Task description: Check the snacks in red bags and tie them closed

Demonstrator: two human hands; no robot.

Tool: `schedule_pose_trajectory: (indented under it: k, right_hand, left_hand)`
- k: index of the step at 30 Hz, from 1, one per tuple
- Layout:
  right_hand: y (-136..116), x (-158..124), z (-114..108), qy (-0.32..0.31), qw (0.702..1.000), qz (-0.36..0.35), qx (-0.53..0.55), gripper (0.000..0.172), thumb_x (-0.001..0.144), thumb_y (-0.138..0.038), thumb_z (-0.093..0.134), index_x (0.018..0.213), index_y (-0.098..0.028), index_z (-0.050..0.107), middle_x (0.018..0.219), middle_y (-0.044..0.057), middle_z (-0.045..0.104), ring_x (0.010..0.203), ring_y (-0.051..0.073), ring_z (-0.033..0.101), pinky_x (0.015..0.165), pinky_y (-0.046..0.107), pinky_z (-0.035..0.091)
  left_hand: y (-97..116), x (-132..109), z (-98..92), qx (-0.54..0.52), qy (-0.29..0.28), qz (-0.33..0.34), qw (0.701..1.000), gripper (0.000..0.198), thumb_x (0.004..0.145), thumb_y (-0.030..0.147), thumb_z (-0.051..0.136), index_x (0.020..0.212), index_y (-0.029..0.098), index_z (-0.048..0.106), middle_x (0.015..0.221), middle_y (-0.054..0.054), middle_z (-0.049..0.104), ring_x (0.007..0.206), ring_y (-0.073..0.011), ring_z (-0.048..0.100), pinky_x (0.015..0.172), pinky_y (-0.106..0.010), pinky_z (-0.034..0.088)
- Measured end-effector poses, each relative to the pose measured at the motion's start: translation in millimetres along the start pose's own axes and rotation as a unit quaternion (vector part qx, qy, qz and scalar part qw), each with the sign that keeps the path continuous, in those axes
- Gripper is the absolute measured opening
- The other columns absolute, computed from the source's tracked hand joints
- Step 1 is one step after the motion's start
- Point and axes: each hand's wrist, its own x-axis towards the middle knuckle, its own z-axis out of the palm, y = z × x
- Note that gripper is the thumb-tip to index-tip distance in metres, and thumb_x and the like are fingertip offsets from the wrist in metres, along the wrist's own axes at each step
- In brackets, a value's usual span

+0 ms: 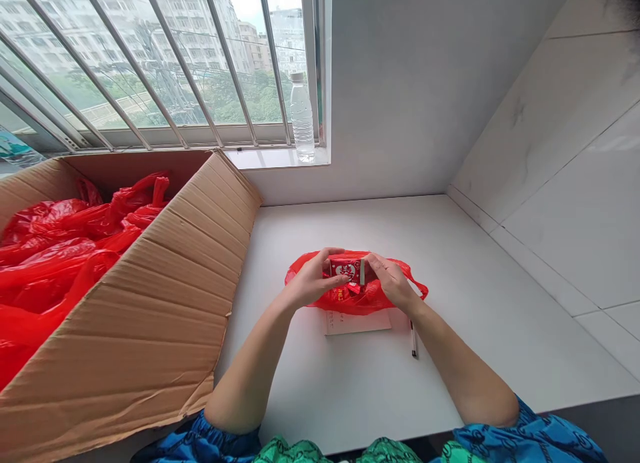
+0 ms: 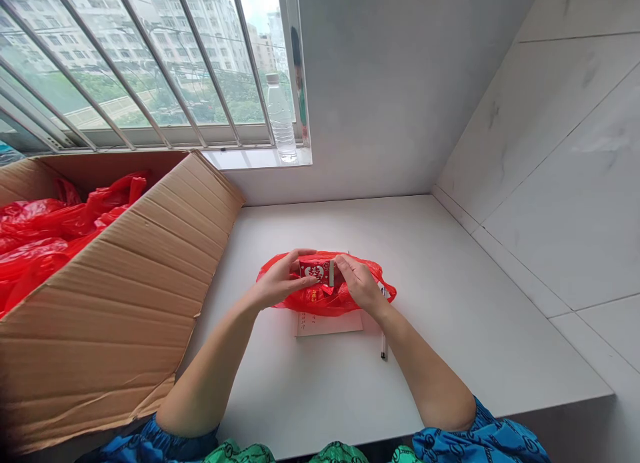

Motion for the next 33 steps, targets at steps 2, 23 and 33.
schedule_pose_trajectory:
  k: [2,23,33]
  right_hand:
    - [1,-2,-6,-0.01,0.995,0.002,-0.099,0.046,0.101,-0.057,0.029,0.087,-0.027,0.06,0.079,0.001,0.068,0.071,0.02,0.064,0.07,0.033,0.051]
    - [26,-4,3,-0.033,0.88,-0.032,-0.473,0.023,0.091,-0.024,0.059,0.114,-0.025,0.053,0.096,0.005,0.072,0.076,0.023,0.067,0.051,0.029,0.033]
    - [32,4,4,0.001,0.88,-0.06,-0.471,0.018,0.096,-0.022,0.052,0.11,-0.026,0.063,0.097,0.004,0.074,0.08,0.021,0.068,0.058,0.029,0.038]
  left_hand:
    - [-1,-1,-0.2,0.102,0.046,-0.023,0.993,0.056,0.089,0.046,0.062,0.139,0.029,0.044,0.102,-0.003,0.069,0.094,-0.0204,0.067,0.078,-0.031,0.051]
    - [-3,1,10.0,0.406,0.076,-0.016,0.91,0.05,0.098,0.027,0.041,0.148,0.028,0.036,0.103,-0.005,0.07,0.098,-0.0235,0.061,0.067,-0.029,0.042]
    - [-13,1,9.3,0.455,0.118,-0.039,0.882,0.031,0.096,0.034,0.05,0.126,0.026,0.057,0.122,-0.009,0.061,0.108,-0.025,0.059,0.07,-0.029,0.046]
